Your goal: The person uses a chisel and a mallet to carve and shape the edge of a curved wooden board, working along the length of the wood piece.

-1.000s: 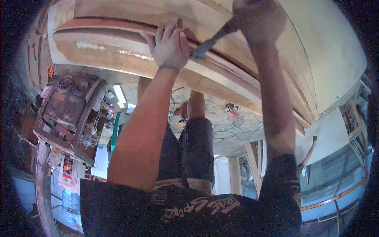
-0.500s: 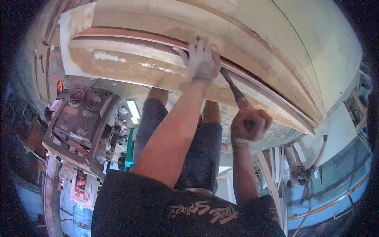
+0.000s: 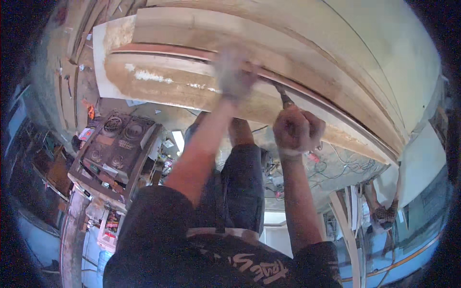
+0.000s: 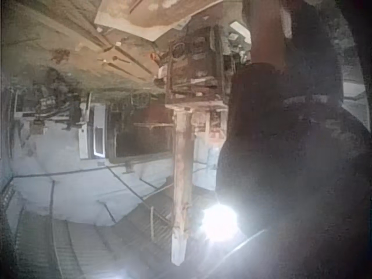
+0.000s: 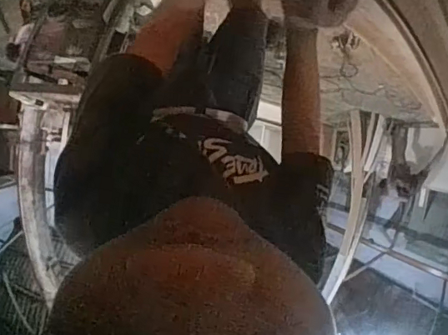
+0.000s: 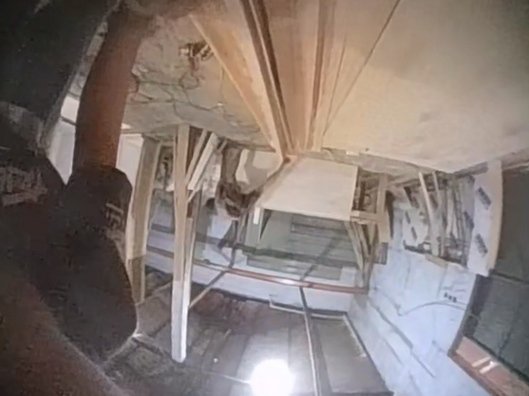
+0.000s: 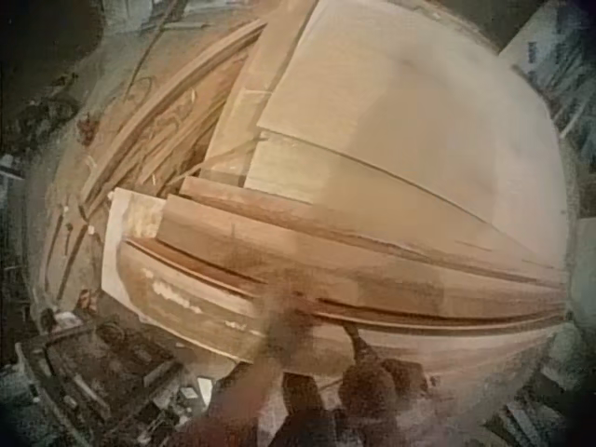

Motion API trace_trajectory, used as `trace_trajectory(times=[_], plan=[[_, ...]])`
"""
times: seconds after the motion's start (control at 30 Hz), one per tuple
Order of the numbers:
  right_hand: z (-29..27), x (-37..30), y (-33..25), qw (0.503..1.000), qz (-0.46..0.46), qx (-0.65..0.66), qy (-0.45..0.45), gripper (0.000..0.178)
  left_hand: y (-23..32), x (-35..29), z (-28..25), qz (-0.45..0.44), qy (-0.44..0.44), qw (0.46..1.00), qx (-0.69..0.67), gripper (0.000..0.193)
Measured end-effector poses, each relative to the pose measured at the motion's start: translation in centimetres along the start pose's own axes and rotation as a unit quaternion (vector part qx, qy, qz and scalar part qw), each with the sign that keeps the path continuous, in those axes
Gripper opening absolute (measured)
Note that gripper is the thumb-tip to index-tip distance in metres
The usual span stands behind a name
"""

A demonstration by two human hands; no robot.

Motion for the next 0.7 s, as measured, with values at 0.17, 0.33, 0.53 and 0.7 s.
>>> trace_trajectory(times=[0.17, 0.33, 0.53, 0.7], plan=[[-0.2, 0.0, 0.0, 0.991, 0.105, 0.044, 0.063, 0.043, -17.2, 4.1, -11.0, -0.279, 0.228, 0.927, 0.106, 0.087], [2.0, -1.5, -1.2, 0.813, 0.387, 0.364, 0.239, 0.051, -24.7, 6.6, -11.8, -0.513, 0.211, 0.81, -0.189, 0.09], [6.7, -0.6, -0.2, 0.738, 0.421, 0.446, 0.28, 0.015, -23.5, 7.3, -11.2, -0.52, 0.217, 0.799, -0.212, 0.094], [10.1, -0.4, 4.4, 0.761, 0.283, 0.524, 0.258, 0.03, -24.2, 7.0, -11.1, -0.525, 0.224, 0.794, -0.21, 0.098]])
Point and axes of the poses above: each hand's wrist, its own x-axis towards the middle knuckle, its own z-axis out of the palm, y = z × x, the point moved 3 cm from there along x, towards the middle knuckle, and after that the axes turned 11 degrees about -y, right-handed, at the moved point
